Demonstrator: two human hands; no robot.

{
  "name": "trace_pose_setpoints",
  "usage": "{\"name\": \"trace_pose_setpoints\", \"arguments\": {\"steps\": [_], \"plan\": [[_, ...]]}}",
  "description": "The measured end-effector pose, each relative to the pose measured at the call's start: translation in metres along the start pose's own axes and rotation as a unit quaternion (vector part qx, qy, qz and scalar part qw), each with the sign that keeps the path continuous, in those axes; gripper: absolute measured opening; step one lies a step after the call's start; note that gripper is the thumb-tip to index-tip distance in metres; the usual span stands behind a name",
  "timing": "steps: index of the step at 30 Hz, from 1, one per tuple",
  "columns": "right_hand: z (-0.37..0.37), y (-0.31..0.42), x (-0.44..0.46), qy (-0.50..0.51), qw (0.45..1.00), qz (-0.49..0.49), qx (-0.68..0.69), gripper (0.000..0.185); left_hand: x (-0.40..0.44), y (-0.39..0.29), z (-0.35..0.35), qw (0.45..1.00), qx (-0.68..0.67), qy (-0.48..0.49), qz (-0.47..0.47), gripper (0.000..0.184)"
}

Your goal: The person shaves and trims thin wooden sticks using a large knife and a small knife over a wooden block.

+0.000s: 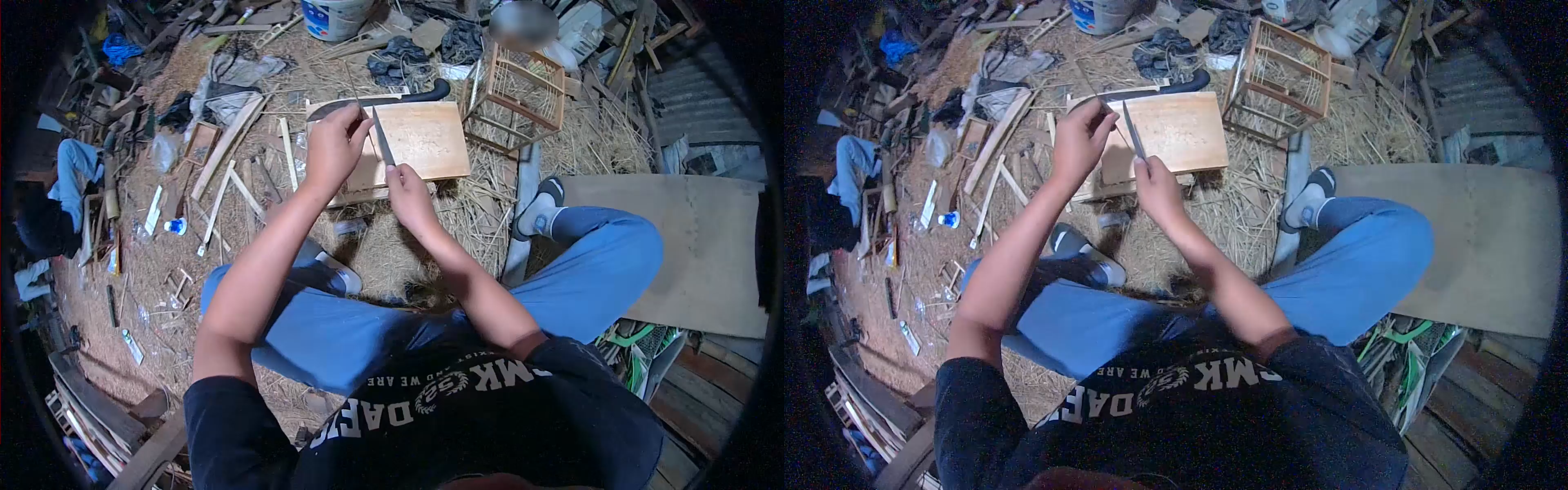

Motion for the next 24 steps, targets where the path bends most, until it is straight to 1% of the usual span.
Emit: {"name": "trace_pose_setpoints", "arguments": {"steps": [1,2,3,5,7,9,12,13,15,16,20,22,23,24], "plan": [[-0.002,0.004,0.003,-0.001,1.0,-0.005,-0.006,0.039,0.002,0.003,0.0,1.0,-0.007,0.0,0.001,0.022],[-0.005,0.008,0.006,-0.007,1.0,-0.004,0.027,0.038,0.003,0.005,0.002,1.0,0.009,-0.006,-0.004,0.022],[-0.008,0.012,0.008,-0.009,1.0,-0.007,0.023,0.038,0.004,0.006,0.003,1.0,0.025,-0.008,-0.009,0.022],[-0.013,0.018,0.009,-0.005,1.0,-0.006,0.003,0.036,0.003,0.008,0.002,1.0,-0.004,-0.003,-0.003,0.021],[-0.012,0.022,0.009,-0.014,1.0,-0.006,-0.007,0.035,0.004,0.006,0.004,1.0,0.02,0.002,-0.022,0.02],[-0.009,0.025,0.009,0.003,1.0,0.006,-0.002,0.033,0.004,0.002,0.005,1.0,0.009,0.006,-0.025,0.019],[-0.023,-0.004,0.011,0.017,0.999,0.004,0.034,0.031,-0.001,0.0,0.009,0.999,-0.003,0.004,-0.032,0.017],[-0.019,0.012,0.012,0.016,0.999,0.0,0.034,0.031,-0.002,0.001,0.008,0.999,-0.006,-0.002,-0.036,0.016],[-0.01,0.042,0.011,0.018,0.998,0.036,0.044,0.03,-0.003,0.007,0.008,1.0,-0.008,0.005,-0.027,0.015],[-0.011,0.043,0.01,0.002,0.998,0.053,-0.027,0.029,-0.004,0.009,0.007,1.0,-0.009,0.006,-0.021,0.014],[-0.021,0.018,0.007,0.001,0.999,0.029,-0.026,0.029,-0.006,0.008,0.007,0.999,0.026,0.028,-0.011,0.012],[-0.012,0.041,0.007,0.017,0.999,0.037,-0.02,0.028,-0.01,0.004,0.007,1.0,-0.019,0.009,-0.019,0.01],[-0.013,0.037,0.004,0.012,0.999,0.031,-0.017,0.028,-0.013,0.005,0.006,0.999,-0.019,0.017,-0.022,0.01],[-0.016,0.033,0.001,-0.003,0.996,0.063,-0.055,0.027,-0.015,0.008,0.007,1.0,-0.012,0.015,-0.013,0.009]]}}
Point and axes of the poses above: each hand's wrist, its own x-axis towards the middle knuckle, its own z-axis out of the back of the hand, y = z × x, the point moved 3 cm from there along x, towards the middle knuckle, and after that the axes turned 9 degrees about z, right-handed, at the moved point
